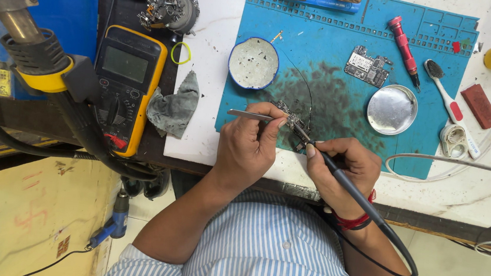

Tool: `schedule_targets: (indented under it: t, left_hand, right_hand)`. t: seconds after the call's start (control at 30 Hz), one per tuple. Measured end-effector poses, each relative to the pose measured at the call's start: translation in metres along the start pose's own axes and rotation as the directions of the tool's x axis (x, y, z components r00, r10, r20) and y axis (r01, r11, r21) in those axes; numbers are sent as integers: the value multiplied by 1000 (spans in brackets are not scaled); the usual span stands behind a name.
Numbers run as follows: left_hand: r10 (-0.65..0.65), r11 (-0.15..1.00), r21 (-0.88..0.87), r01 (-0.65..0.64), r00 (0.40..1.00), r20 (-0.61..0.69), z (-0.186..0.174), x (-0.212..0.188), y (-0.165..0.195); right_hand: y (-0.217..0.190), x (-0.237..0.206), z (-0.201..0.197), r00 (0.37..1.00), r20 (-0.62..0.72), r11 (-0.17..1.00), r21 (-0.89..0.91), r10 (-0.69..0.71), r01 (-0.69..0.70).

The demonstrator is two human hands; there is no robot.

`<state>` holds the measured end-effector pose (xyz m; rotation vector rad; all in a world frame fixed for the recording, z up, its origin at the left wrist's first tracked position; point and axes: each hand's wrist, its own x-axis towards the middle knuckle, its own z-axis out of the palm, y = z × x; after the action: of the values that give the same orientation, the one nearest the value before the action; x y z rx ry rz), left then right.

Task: The person holds a small circuit board with tweezers in the left hand and uses a soldering iron in the right hand to apply solder to specific points on the board. The person repeatedly touches the iron to the board and occasionally repositions the board to access different areas.

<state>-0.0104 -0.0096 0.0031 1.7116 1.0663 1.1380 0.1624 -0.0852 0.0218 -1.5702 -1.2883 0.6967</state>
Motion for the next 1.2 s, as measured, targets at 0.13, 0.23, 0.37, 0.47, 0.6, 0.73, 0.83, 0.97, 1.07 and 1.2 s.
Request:
schedule_targets:
  t: [0.13,0.23,0.37,0.47,0.6,0.73,0.83,0.97,1.07,1.2]
  left_hand:
    - [-9,1000,-4,9,1000,4,0,0,0]
    - [-15,1000,-10,15,1000,6,0,0,0]
    - [-14,1000,-13,14,1000,6,1,0,0]
    - [-2,1000,-10,2,1000,1,0,0,0]
    - [2,1000,6,-2,1000,-2,0,0,1]
    - [-35,999,-6,35,999,5,-1,0,1]
    - [-39,999,-39,39,999,-3,-2,1,2]
    - [-43,998,-48,42,999,-22,-1,4,3]
    - [-90,994,-57,91,996,17,-3,4,4]
    - [-41,999,-36,41,999,-7,-4,4,3]
  right_hand:
    - [0,0,0,1000,3,1000,5,1,-1]
    - [-1,1,0,1000,2,1000,-8,-2,2]
    - [0,0,-1,1000,-1,1000,-5,1,-1]
    - [2,-2,-1,1000,6,1000,-15,5,-4]
    - [7,-5,-2,997,-43,991,121,65,-59]
    - [11,-7,-3,998,-39,993,110,53,-49]
    - [13,-6,-1,997,-52,990,132,59,-52]
    - [11,-3,3,995,-81,988,145,55,-43]
    - [9,0,6,991,-128,995,94,38,-26]
    - [4,3,0,996,-84,999,47,7,-3]
